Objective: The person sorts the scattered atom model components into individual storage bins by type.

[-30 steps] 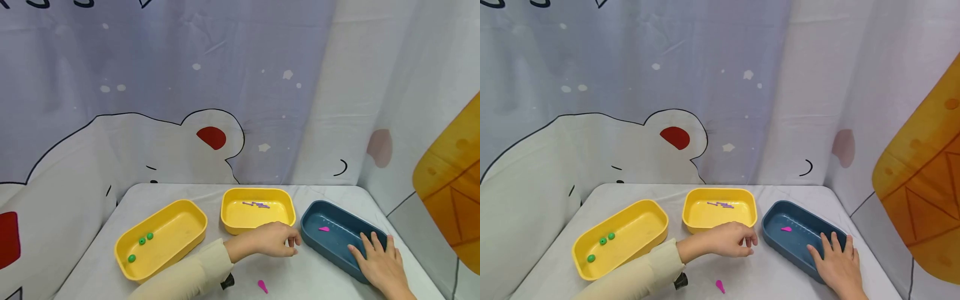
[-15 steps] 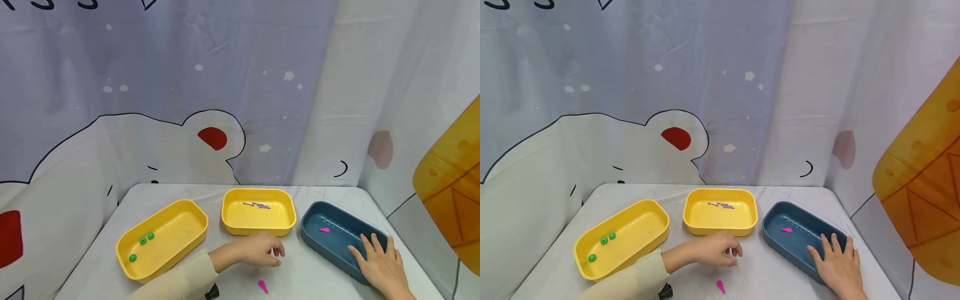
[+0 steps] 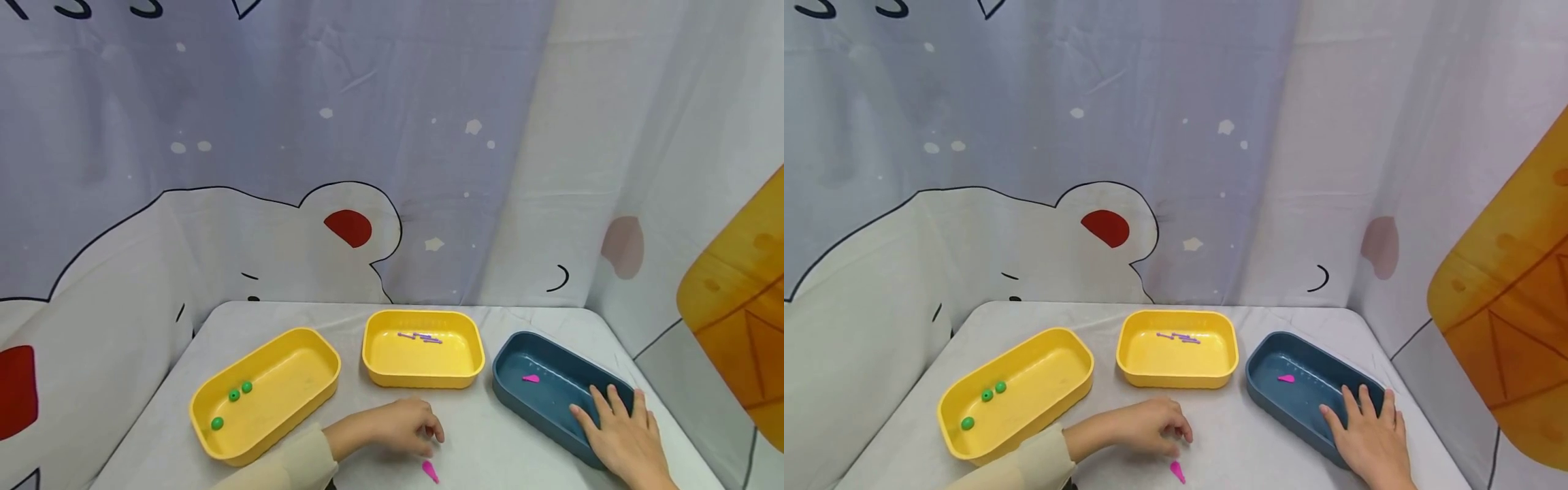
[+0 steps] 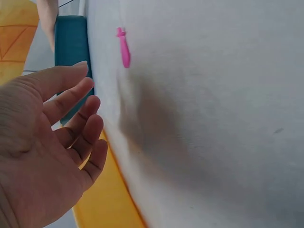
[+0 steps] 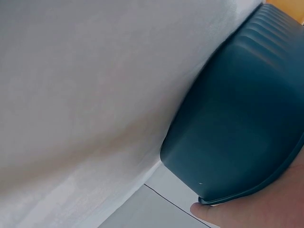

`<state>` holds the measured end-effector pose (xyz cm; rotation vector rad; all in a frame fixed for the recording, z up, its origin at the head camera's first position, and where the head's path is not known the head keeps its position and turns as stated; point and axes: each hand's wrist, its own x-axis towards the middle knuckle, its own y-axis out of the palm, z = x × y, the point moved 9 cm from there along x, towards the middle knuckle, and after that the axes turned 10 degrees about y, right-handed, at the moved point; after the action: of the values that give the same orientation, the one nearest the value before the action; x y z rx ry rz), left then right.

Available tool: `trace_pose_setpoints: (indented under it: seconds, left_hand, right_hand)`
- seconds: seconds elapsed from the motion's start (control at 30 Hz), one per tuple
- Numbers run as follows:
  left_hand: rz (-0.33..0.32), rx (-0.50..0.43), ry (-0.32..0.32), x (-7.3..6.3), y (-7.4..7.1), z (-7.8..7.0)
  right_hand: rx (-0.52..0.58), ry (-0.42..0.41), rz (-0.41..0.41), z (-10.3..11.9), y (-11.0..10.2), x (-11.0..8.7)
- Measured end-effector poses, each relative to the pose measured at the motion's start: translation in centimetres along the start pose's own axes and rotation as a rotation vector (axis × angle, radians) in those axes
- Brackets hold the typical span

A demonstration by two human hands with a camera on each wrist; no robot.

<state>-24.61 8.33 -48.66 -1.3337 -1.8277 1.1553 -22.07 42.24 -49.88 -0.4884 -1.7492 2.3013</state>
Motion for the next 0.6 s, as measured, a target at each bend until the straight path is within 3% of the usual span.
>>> trace_pose_setpoints:
  seconds: [0.33, 0.6]
  left_hand:
    - [0.063, -0.072, -0.038, -0.9, 1.8, 0.3]
    - [0.048, -0.071, -0.089, -1.1, 2.4, 0.3]
  right_hand:
    - [-0.003, 0.004, 0.007, -0.1, 0.1, 0.1]
    - [-0.005, -0.007, 0.007, -0.2, 0.4, 0.0]
